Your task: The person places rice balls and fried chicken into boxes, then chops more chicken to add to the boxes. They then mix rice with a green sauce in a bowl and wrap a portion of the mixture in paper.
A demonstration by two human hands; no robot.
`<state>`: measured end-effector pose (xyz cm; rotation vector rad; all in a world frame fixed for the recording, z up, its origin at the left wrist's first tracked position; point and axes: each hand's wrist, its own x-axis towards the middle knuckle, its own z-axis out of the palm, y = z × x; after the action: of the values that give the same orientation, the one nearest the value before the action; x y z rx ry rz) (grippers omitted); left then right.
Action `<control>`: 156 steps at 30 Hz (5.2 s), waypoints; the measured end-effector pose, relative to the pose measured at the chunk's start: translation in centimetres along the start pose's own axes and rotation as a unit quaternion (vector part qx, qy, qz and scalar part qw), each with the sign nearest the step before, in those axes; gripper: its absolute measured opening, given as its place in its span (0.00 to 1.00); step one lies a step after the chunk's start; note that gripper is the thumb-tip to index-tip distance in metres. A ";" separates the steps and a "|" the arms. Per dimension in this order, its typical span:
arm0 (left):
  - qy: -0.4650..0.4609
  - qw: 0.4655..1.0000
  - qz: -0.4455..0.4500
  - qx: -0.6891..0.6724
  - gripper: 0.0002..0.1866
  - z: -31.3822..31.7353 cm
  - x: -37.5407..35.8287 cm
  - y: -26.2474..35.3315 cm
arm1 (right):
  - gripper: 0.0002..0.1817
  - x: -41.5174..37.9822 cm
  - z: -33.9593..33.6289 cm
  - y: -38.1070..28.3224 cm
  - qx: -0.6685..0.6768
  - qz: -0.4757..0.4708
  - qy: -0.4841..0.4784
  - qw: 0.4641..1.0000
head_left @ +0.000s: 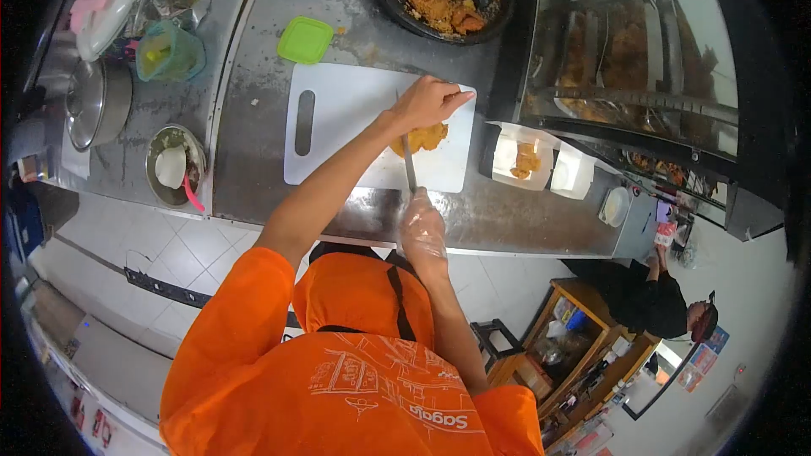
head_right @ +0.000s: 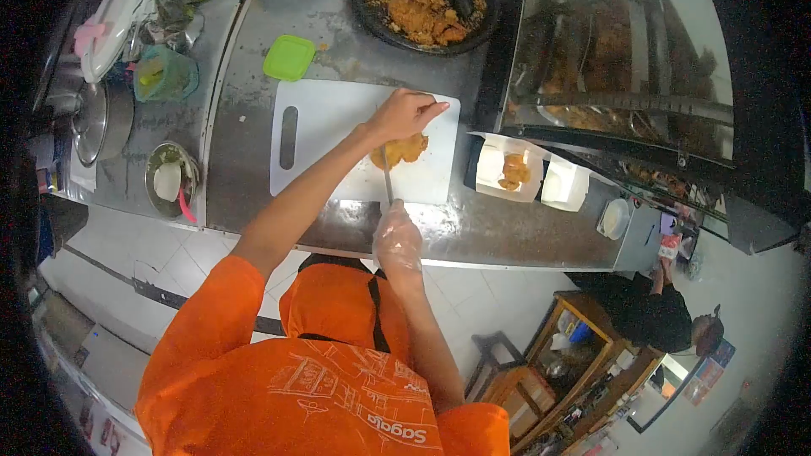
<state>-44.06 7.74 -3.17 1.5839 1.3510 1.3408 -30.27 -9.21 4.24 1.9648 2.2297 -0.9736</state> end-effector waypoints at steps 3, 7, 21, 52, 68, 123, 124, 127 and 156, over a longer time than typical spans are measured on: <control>0.001 0.999 0.013 0.040 0.25 0.3 -0.2 -1.9 | 0.21 0.6 -0.3 -0.4 0.026 0.014 -0.007 1.000; 0.049 0.998 0.005 0.038 0.25 0.5 -0.7 -2.5 | 0.20 1.6 4.6 2.2 0.014 0.088 -0.013 0.996; 0.093 0.984 -0.122 -0.091 0.32 1.4 0.0 -2.1 | 0.17 1.8 -0.6 1.8 0.071 0.107 -0.101 0.987; -0.019 0.981 -0.125 -0.145 0.35 5.9 4.2 -1.3 | 0.10 2.8 -3.9 4.5 0.039 0.071 -0.058 0.995; 0.005 0.981 -0.124 -0.150 0.35 8.2 6.3 -0.3 | 0.16 3.4 -8.2 3.6 0.024 0.095 -0.089 0.991; 0.097 0.972 -0.202 0.067 0.22 3.6 -19.6 7.6 | 0.16 6.2 -11.7 15.4 0.432 0.070 0.200 0.877; 0.083 0.970 -0.222 0.063 0.20 5.6 -17.5 8.9 | 0.17 7.6 -12.6 19.5 0.385 0.042 0.263 0.884; 0.069 0.968 -0.216 0.103 0.19 12.2 -12.2 9.3 | 0.21 9.8 -18.6 25.4 0.322 0.037 0.370 0.871; -0.078 0.952 0.051 0.291 0.17 40.6 -3.6 16.6 | 0.19 14.7 -24.8 49.2 -0.086 -0.255 0.193 0.944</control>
<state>-0.26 5.45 0.47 2.1184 1.6779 0.8805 20.43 15.93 -3.08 1.6460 3.0110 -0.3960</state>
